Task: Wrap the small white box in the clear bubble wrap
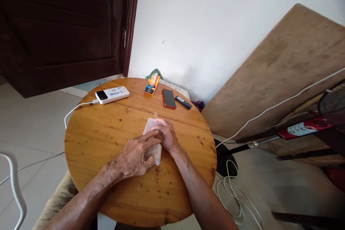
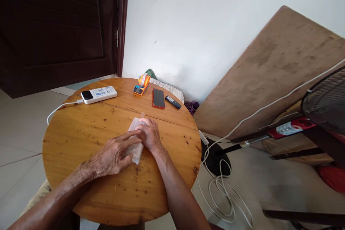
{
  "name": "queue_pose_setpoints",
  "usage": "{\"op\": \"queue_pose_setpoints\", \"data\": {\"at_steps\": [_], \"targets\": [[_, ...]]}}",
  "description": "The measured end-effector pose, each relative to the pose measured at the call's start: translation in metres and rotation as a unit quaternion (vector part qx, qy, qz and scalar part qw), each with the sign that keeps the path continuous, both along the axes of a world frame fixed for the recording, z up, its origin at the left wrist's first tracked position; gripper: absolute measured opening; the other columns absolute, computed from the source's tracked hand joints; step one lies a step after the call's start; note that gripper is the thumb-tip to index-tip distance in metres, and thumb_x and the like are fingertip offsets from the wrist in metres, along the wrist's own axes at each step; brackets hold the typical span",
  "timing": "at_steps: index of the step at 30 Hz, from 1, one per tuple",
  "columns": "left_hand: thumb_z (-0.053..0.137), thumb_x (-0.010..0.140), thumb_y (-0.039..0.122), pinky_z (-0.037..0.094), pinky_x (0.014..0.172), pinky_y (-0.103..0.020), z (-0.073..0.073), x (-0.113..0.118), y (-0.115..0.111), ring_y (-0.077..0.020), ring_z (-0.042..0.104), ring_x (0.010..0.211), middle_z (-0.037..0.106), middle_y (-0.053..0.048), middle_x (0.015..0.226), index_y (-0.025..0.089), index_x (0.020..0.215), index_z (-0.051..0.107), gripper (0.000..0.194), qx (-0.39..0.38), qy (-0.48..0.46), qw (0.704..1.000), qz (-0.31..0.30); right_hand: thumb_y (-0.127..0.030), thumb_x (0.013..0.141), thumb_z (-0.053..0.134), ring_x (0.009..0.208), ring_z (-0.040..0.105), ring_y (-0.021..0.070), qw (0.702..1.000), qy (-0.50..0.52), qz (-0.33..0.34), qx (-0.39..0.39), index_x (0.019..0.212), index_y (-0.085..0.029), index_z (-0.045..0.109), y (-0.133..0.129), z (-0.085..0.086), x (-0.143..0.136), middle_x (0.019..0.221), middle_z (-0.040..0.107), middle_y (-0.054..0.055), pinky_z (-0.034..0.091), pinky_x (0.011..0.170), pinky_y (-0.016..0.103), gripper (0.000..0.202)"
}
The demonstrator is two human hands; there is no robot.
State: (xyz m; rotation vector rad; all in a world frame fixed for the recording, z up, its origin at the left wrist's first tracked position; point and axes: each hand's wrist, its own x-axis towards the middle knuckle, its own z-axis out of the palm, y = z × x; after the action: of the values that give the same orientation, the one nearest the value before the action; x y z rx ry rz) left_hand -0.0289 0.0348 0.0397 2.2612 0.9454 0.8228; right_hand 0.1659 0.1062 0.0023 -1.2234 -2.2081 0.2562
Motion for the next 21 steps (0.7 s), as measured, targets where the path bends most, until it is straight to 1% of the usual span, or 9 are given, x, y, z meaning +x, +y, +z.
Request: {"op": "queue_pose_setpoints", "data": {"at_steps": [2,5,8,11,12,14,17,19,21], "targets": [[0.055,0.072,0.013,0.05,0.099,-0.038,0.001,0.001,0.001,-0.0277,0.059,0.119,0.05,-0.009,0.144,0.021,0.122,0.059,0.05,0.007,0.01,1.0,-0.006,-0.037,0.085,0.065,0.11,0.056,0.0243,1.0,0.004,-0.003,-0.011,0.08,-0.026,0.075,0.001,-0.002,0.0,0.119,0.066,0.006,0.04,0.097,0.041,0.016],[0.055,0.071,0.013,0.049,0.099,-0.038,0.002,0.002,0.002,-0.0273,0.06,0.117,0.057,-0.009,0.136,0.02,0.122,0.059,0.052,0.009,0.019,1.0,-0.02,-0.038,0.087,0.063,0.111,0.055,0.0248,1.0,0.016,-0.011,-0.012,0.078,-0.026,0.076,0.003,-0.006,0.0,0.122,0.065,0.005,0.039,0.1,0.042,0.02],[0.054,0.073,0.015,0.05,0.094,-0.037,0.002,0.002,0.003,-0.026,0.062,0.108,0.062,-0.008,0.123,0.022,0.119,0.061,0.047,-0.002,0.026,1.0,-0.012,-0.041,0.087,0.062,0.114,0.055,0.0264,1.0,0.02,-0.011,0.008,0.076,-0.025,0.076,0.005,-0.007,-0.001,0.125,0.064,0.006,0.038,0.101,0.043,0.024],[0.055,0.075,0.018,0.05,0.087,-0.036,0.002,0.003,0.003,-0.0245,0.063,0.098,0.063,-0.007,0.112,0.022,0.113,0.063,0.04,-0.014,0.028,1.0,0.002,-0.041,0.085,0.064,0.115,0.056,0.027,0.998,0.053,-0.011,0.013,0.078,-0.024,0.075,0.007,-0.006,0.001,0.124,0.064,0.007,0.038,0.102,0.043,0.021],[0.055,0.075,0.018,0.05,0.084,-0.035,0.001,0.003,0.003,-0.0238,0.063,0.095,0.063,-0.007,0.11,0.021,0.112,0.063,0.039,-0.019,0.028,0.999,0.004,-0.04,0.083,0.064,0.114,0.057,0.0264,0.996,0.08,-0.028,-0.003,0.08,-0.024,0.074,0.008,-0.006,0.003,0.123,0.065,0.007,0.04,0.101,0.042,0.019],[0.055,0.074,0.018,0.05,0.078,-0.032,0.001,0.003,0.004,-0.022,0.062,0.088,0.062,-0.007,0.105,0.02,0.113,0.063,0.04,-0.03,0.025,0.999,0.007,-0.038,0.081,0.064,0.106,0.061,0.0243,0.985,0.14,-0.087,-0.06,0.085,-0.023,0.072,0.01,-0.003,0.007,0.115,0.067,0.007,0.045,0.095,0.038,0.018],[0.054,0.072,0.016,0.047,0.071,-0.03,0.001,0.003,0.003,-0.0187,0.059,0.077,0.062,-0.006,0.101,0.018,0.114,0.063,0.043,-0.037,0.02,0.999,0.009,-0.037,0.077,0.062,0.084,0.064,0.0203,0.958,0.182,-0.167,-0.143,0.097,-0.021,0.068,0.016,0.002,0.017,0.099,0.07,0.006,0.051,0.078,0.033,0.027],[0.054,0.071,0.015,0.046,0.069,-0.029,0.0,0.004,0.003,-0.0172,0.057,0.073,0.062,-0.006,0.1,0.018,0.114,0.063,0.044,-0.035,0.018,0.999,0.012,-0.038,0.073,0.064,0.074,0.063,0.0182,0.953,0.175,-0.178,-0.172,0.104,-0.019,0.066,0.022,0.005,0.022,0.09,0.07,0.004,0.051,0.071,0.031,0.037],[0.054,0.072,0.016,0.046,0.069,-0.029,-0.001,0.004,0.002,-0.0165,0.056,0.071,0.061,-0.006,0.1,0.018,0.115,0.063,0.044,-0.032,0.016,0.999,0.014,-0.039,0.07,0.066,0.066,0.061,0.0163,0.949,0.161,-0.178,-0.204,0.104,-0.017,0.065,0.027,0.008,0.024,0.081,0.069,0.001,0.05,0.064,0.028,0.04]]}}
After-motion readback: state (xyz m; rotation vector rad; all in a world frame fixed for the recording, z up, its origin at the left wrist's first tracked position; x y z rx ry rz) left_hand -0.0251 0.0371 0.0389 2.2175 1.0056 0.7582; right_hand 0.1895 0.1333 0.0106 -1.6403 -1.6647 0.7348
